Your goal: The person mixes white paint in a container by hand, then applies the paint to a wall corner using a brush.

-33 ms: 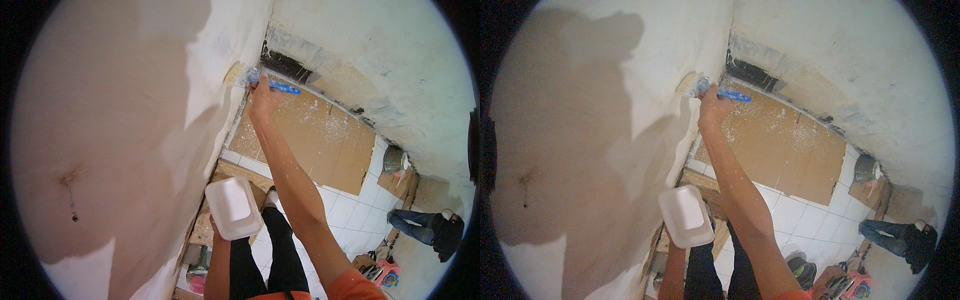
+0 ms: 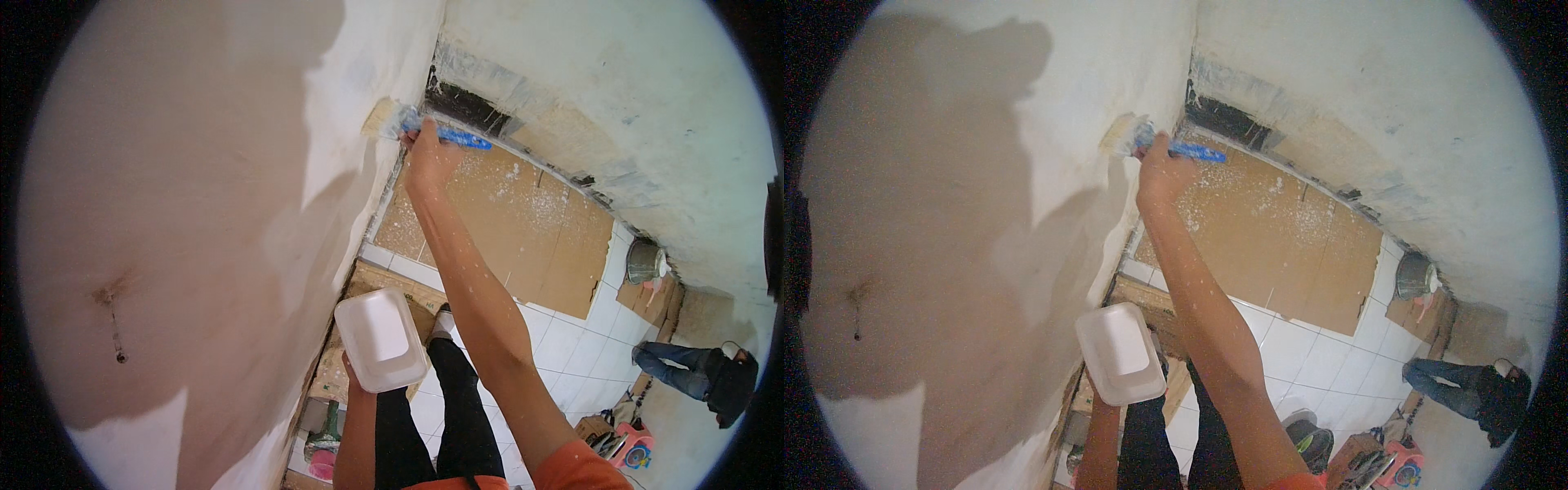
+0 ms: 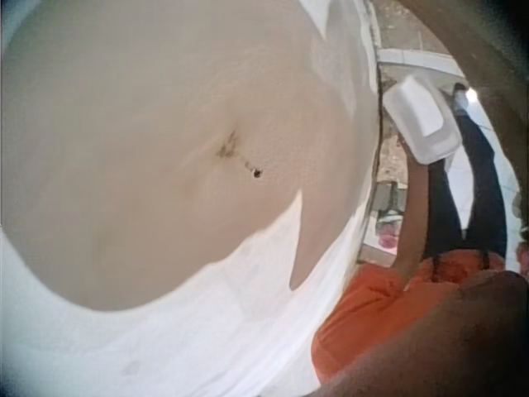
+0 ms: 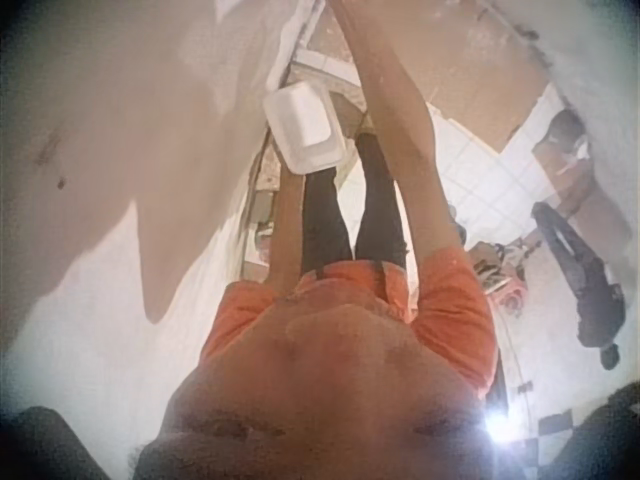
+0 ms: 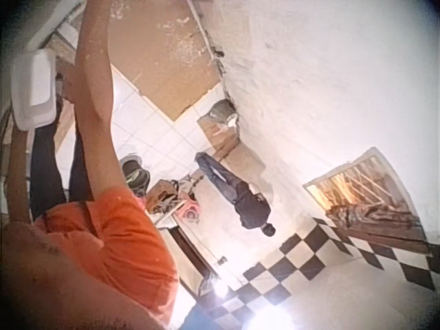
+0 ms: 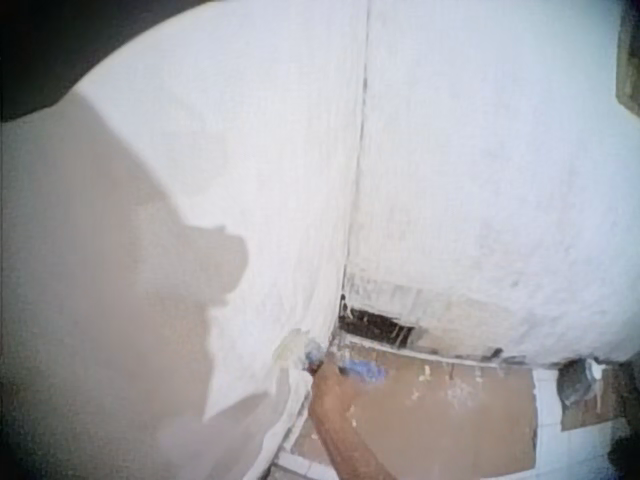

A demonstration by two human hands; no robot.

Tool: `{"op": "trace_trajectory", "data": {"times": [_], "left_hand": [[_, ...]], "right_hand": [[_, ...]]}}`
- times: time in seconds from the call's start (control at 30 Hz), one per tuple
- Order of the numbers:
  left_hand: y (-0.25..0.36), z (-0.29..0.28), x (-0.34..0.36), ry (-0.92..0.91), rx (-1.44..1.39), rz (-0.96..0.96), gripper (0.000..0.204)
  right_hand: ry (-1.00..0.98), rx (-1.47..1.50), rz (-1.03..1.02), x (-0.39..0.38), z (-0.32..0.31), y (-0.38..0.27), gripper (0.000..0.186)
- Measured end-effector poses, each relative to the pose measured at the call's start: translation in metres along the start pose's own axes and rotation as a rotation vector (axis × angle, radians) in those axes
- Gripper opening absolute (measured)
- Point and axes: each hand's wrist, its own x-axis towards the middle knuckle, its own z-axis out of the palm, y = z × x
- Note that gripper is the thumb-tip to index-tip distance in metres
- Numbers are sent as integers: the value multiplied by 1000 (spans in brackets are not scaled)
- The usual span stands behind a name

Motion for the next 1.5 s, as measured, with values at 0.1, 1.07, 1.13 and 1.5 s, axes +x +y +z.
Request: {"op": "trace_trajectory", "data": {"times": [0.1, 1.07, 1.13, 1.5], "left_hand": [[2, -6, -2, 6, 8, 1, 53], [-11, -31, 10, -92, -70, -50, 70], [-13, -31, 12, -37, -51, -25, 72], [-14, -20, 9, -7, -17, -34, 68]], "right_hand": [[-94, 185, -67, -25, 27, -51, 13], [20, 240, -18, 42, 30, -2, 9], [51, 139, -12, 59, 5, 28, 9], [-239, 668, -10, 41, 60, -95, 11]]}}
